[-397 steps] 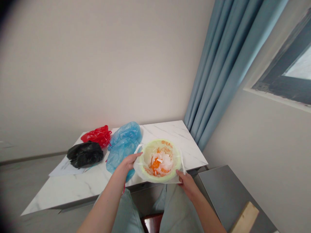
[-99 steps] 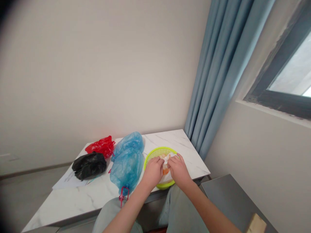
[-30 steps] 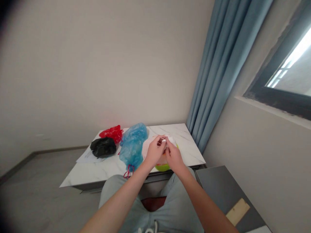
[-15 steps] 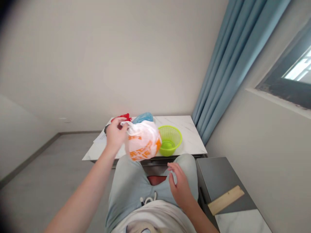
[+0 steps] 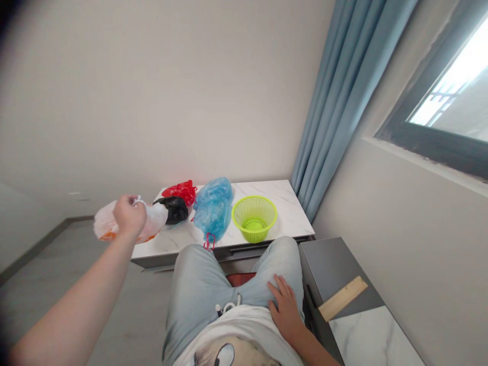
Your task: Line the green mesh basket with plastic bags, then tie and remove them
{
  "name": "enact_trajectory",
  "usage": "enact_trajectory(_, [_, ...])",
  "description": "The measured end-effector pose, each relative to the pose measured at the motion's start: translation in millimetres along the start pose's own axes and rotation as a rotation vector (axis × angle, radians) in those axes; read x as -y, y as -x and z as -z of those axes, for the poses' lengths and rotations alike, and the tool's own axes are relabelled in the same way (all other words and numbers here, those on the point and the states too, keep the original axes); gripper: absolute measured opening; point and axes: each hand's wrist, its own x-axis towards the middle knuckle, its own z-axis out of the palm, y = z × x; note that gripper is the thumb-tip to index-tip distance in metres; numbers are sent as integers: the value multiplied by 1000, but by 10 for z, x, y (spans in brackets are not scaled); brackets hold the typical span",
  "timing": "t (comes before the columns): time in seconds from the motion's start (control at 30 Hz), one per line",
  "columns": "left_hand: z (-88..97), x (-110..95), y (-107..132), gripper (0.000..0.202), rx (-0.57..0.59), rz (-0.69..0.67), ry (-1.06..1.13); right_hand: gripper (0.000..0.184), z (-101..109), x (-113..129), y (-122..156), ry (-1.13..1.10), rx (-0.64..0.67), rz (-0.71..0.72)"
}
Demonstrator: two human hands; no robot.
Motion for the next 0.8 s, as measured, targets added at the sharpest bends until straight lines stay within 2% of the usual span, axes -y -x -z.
enact_trajectory(0.17, [-273,291,101,33,224,69,-139,54,-29,-51,43,0,-29,28])
enact_trajectory(0.33, [-552,591,378,43,453,274,-268,52,-31,-50,82,5,-59,37])
enact_trajectory(0.43, [-731,685,473,52,508,356,-359,53,-2,-29,94,-1,-69,43])
enact_trajectory(0.53, [-900,688,434,51,406,224,-456,53,17,-20,123,-6,-69,44])
enact_trajectory(0.67, [-1111,589,191,45,253,-41,-497,55,31,-19,184,-9,-49,36])
enact_trajectory(0.73, [-1221,531,20,46,255,-116,-493,56,36,-21,212,-14,-37,32])
enact_trajectory(0.8, [-1338,489,-158,49,337,-117,-464,56,37,-23,233,-19,-30,30])
